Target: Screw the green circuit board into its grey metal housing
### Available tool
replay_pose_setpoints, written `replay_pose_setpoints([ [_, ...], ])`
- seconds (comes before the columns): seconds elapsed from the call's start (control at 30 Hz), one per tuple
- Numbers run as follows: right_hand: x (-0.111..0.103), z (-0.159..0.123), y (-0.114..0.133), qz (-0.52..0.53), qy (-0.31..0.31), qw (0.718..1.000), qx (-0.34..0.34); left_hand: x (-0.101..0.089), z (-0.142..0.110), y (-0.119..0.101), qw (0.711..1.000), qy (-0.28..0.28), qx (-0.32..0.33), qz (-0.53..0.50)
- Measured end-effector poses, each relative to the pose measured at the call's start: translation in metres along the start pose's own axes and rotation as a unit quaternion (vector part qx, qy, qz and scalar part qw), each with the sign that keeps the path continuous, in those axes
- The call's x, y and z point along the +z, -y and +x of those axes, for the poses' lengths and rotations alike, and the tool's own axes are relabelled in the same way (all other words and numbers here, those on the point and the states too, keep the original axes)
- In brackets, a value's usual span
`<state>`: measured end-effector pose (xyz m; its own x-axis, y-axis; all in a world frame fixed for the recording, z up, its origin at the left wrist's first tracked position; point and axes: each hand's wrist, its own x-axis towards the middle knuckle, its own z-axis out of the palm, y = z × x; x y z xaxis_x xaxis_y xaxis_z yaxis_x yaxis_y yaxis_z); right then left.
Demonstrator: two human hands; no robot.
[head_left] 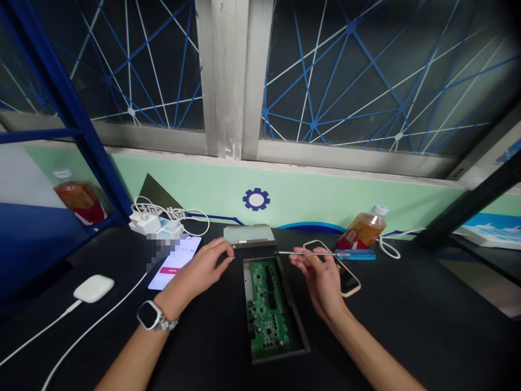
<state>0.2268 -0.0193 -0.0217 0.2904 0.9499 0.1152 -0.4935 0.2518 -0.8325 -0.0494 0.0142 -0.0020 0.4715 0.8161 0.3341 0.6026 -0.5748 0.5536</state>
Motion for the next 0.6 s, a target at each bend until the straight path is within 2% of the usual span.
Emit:
replay_pose_setpoints([
  [0.13,-0.001,-0.001,0.001,-0.016,0.013,1.0,-0.001,-0.006,-0.006,0.035,0.997,0.029,-0.038,0.064],
  [0.23,0.001,-0.004,0.0,-0.017,0.023,1.0,0.005,-0.003,-0.009,0.047,0.993,0.046,-0.068,0.086],
  [0.43,0.001,-0.005,-0.001,-0.017,0.027,0.999,0.028,0.001,-0.013,0.047,0.988,0.05,-0.097,0.105],
  [0.6,0.002,-0.006,-0.001,-0.022,0.036,0.998,0.039,0.005,-0.016,0.041,0.984,0.021,-0.116,0.136],
])
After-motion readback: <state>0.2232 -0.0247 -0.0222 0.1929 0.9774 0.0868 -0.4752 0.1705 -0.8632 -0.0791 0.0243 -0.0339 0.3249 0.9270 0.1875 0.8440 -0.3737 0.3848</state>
